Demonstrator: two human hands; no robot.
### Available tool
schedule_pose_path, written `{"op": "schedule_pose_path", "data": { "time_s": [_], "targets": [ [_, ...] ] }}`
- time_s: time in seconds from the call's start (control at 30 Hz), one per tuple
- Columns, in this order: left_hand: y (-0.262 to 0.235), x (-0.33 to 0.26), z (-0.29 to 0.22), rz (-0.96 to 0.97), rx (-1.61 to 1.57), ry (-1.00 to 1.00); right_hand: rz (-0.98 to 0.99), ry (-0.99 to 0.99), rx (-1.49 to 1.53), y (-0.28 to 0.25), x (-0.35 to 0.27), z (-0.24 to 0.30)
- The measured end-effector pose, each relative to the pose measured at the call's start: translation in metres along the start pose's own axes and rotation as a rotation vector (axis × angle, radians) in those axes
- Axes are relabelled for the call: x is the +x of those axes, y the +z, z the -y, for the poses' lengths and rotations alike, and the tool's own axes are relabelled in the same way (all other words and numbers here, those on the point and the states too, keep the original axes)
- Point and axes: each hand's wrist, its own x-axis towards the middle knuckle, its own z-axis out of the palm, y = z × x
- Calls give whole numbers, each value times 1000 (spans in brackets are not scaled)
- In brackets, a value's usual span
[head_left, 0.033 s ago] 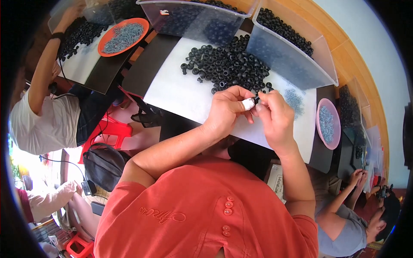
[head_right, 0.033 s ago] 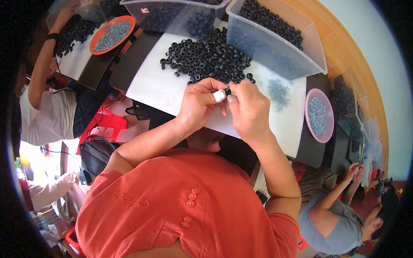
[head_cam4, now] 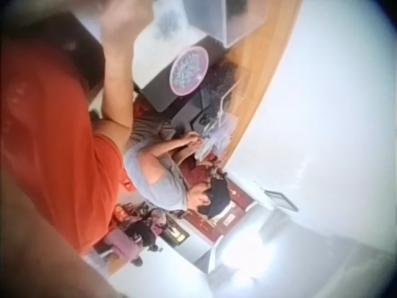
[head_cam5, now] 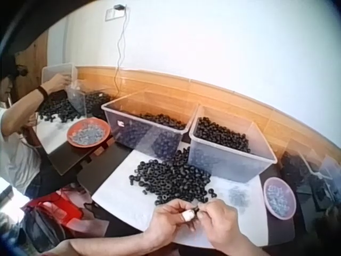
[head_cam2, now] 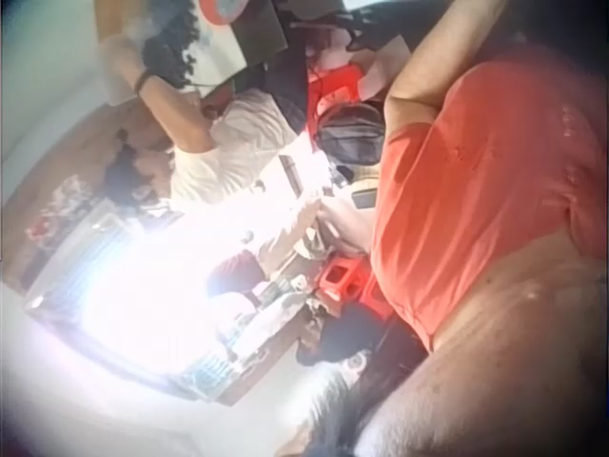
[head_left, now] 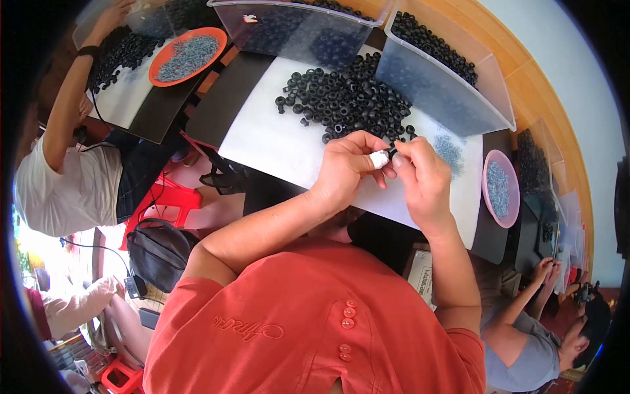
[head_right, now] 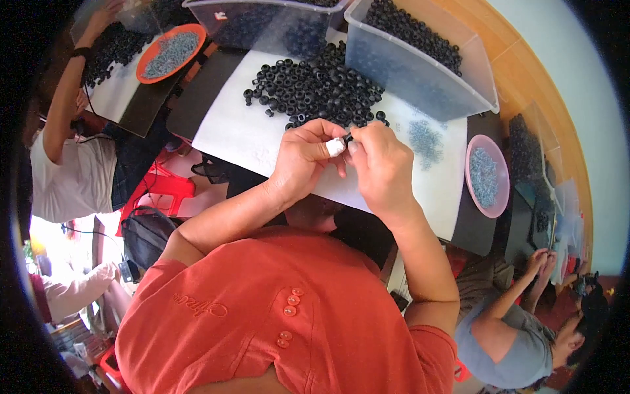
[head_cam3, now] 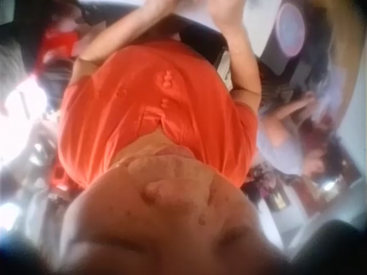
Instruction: The person assembles plastic components by picking up black plastic pieces from the table and fitting small parts into them by hand.
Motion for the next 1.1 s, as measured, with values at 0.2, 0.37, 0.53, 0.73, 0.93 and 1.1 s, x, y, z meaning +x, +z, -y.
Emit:
{"op": "schedule_pose_path", "data": {
  "time_s": [0.2, 0.37, 0.53, 0.73, 0.93, 1.1],
  "targets": [
    [2, -2, 0, -8, 113, 6, 119, 157, 62, -11, 7, -1],
    [2, -2, 3, -2, 171, 19, 146, 109, -68, -12, 10, 0],
    [3, -2, 1, -2, 179, 26, 143, -89, -260, -12, 11, 5],
    [3, -2, 0, -5, 191, 19, 143, -128, -273, -13, 9, 5],
    [1, -1, 1, 8, 192, 10, 182, -119, -227, -16, 8, 1],
    [2, -2, 0, 6, 187, 4, 186, -303, -300, -17, 16, -4]
  ]
}}
